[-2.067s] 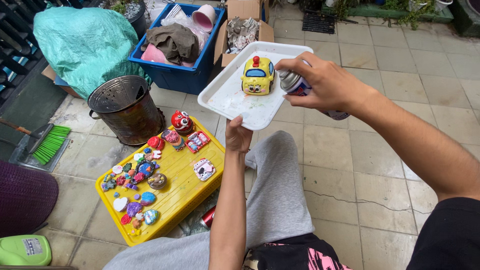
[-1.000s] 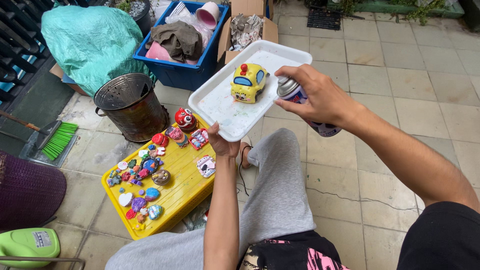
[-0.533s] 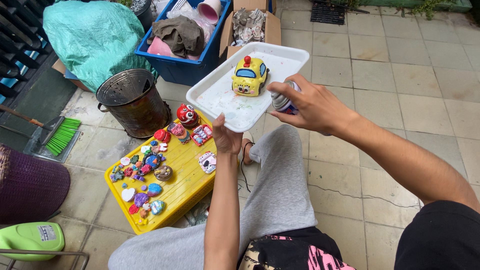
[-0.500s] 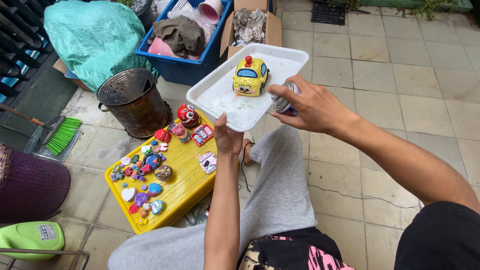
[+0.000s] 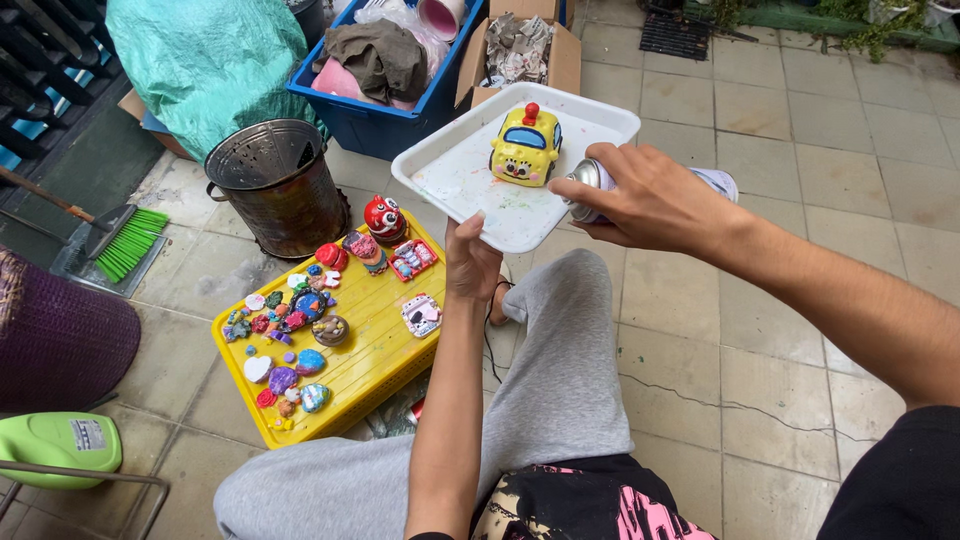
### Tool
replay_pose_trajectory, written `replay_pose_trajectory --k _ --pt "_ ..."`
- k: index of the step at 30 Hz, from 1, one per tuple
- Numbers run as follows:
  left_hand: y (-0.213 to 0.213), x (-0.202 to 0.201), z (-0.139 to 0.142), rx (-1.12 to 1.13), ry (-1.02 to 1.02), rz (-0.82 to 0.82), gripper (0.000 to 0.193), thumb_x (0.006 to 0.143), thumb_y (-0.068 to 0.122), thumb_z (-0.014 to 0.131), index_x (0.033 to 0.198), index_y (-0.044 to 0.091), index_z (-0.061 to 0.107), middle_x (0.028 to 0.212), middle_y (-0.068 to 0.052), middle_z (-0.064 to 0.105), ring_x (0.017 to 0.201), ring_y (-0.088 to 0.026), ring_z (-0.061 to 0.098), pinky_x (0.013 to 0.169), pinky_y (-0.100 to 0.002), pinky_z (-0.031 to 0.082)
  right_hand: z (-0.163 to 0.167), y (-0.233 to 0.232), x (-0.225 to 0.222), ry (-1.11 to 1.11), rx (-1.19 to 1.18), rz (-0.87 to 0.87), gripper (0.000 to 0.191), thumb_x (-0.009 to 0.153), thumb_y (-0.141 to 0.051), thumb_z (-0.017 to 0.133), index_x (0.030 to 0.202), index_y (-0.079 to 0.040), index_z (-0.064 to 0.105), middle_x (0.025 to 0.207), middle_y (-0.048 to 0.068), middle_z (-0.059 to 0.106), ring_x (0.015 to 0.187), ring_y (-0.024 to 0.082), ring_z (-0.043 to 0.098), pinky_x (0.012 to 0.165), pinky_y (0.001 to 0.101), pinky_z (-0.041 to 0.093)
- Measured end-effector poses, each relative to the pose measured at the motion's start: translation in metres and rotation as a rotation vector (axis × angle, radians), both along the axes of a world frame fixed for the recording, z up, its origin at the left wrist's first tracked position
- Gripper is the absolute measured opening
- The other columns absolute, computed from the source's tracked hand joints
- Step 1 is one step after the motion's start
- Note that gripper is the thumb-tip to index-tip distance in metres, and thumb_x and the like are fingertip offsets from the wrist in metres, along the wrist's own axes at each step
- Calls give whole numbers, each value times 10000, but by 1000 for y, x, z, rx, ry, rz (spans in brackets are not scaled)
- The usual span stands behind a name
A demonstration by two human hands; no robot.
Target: The person sits on the floor holding a white tray and sprays a clear finish from an aerosol can onto small painted clay crafts, rotating each item to coat it. They spray a heart, a cake-shaped piece, a pig figurine, and a toy car one at a time, turning the items by hand between passes.
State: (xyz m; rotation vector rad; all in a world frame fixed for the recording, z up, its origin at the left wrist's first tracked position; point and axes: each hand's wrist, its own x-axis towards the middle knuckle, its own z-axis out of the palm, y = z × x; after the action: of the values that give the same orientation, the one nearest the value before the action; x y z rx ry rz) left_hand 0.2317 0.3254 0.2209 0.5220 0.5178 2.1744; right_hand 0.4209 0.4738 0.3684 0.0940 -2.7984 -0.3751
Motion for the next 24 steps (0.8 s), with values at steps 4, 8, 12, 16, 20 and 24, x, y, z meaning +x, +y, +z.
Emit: replay_pose_trajectory --k 4,8,12,16,20,24 --pt "3 -3 -3 13 22 -11 894 832 245 718 1579 24 279 1499 -194 465 1391 -310 507 1152 -458 473 4 -1 -7 -5 17 75 671 840 -394 785 1439 -273 507 1202 217 573 878 340 687 777 491 595" --pt "7 -7 -5 -4 45 -8 875 841 251 717 1571 39 285 1485 -191 479 1365 -306 535 1126 -464 498 8 4 -18 -60 56 71 695 831 -441 764 1455 -291 496 1176 212 583 886 343 683 787 498 591" --pt "22 -13 -2 29 75 -24 832 865 238 699 1567 60 289 1469 -187 493 1337 -308 558 1083 -494 531 15 16 -37 -196 78 24 688 850 -455 747 1471 -336 476 1107 187 600 870 343 695 757 478 594" --pt "35 -11 6 23 92 -27 787 887 220 679 1558 84 292 1466 -172 502 1311 -294 576 1035 -511 549 16 20 -52 -302 206 -31 650 873 -462 743 1455 -368 469 1054 147 615 868 331 721 734 443 615" --pt "39 -10 15 24 105 -20 766 905 214 670 1562 84 298 1450 -193 521 1292 -308 596 1014 -515 572 21 24 -58 -304 211 -103 725 843 -481 756 1484 -368 439 1085 177 613 855 348 737 697 425 632" --pt "40 -12 17 27 110 -15 767 908 193 671 1565 89 291 1451 -183 517 1291 -302 596 1008 -510 576 25 28 -62 -300 209 -91 757 838 -485 762 1510 -381 429 1096 171 618 873 346 740 720 416 635"
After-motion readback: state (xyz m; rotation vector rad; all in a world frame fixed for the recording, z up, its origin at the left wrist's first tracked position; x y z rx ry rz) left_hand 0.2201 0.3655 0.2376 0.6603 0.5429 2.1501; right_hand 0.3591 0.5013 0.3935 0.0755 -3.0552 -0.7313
